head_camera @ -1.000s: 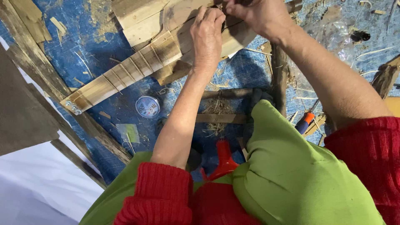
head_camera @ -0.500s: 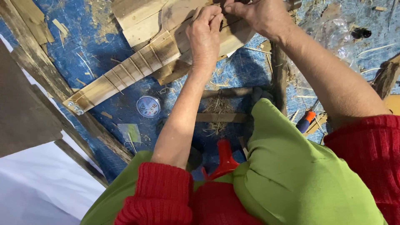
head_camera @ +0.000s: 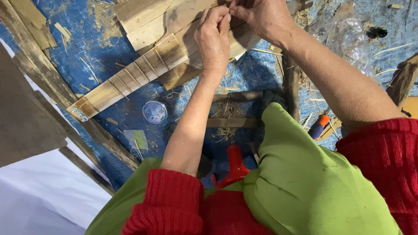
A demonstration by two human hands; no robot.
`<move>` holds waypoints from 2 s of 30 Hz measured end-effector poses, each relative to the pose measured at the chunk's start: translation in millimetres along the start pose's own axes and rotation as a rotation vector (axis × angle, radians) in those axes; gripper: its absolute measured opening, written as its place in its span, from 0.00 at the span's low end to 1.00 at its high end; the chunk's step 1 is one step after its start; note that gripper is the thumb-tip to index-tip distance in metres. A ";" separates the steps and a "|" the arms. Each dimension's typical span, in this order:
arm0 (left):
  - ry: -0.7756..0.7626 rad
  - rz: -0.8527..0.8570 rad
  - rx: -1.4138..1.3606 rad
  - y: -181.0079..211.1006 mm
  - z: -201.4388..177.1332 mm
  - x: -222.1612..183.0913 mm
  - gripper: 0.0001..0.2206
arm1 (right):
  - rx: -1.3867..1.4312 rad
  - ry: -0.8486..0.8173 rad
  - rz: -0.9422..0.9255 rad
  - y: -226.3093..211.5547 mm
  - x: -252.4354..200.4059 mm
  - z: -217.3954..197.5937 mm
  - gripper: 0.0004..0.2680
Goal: Repairing a wooden stringed instrument by hammering components and adjusting strings
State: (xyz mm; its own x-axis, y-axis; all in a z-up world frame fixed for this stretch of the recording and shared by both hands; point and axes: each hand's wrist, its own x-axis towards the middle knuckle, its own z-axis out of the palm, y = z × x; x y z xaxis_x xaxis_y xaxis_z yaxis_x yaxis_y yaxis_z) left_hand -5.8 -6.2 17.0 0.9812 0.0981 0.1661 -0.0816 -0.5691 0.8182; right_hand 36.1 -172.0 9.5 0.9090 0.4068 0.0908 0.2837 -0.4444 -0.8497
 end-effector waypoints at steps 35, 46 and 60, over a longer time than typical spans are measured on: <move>0.160 0.112 -0.090 -26.0 29.5 2.8 0.05 | 0.022 0.049 0.299 -59.0 18.6 -11.9 0.12; 0.170 0.107 -0.110 -31.7 30.2 -0.3 0.05 | 0.122 0.088 0.185 -37.9 10.7 -0.4 0.12; 0.039 0.058 -0.083 -16.9 12.3 -3.5 0.07 | -0.024 0.148 -0.034 -56.7 1.8 -6.3 0.12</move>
State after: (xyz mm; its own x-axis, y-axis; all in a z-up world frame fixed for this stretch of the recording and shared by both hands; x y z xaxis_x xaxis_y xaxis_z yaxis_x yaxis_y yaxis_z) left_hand -5.8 -7.0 -4.2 0.9670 0.0992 0.2347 -0.1542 -0.5057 0.8488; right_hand 23.5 -151.1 61.1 0.9334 0.3008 0.1958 0.3204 -0.4524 -0.8322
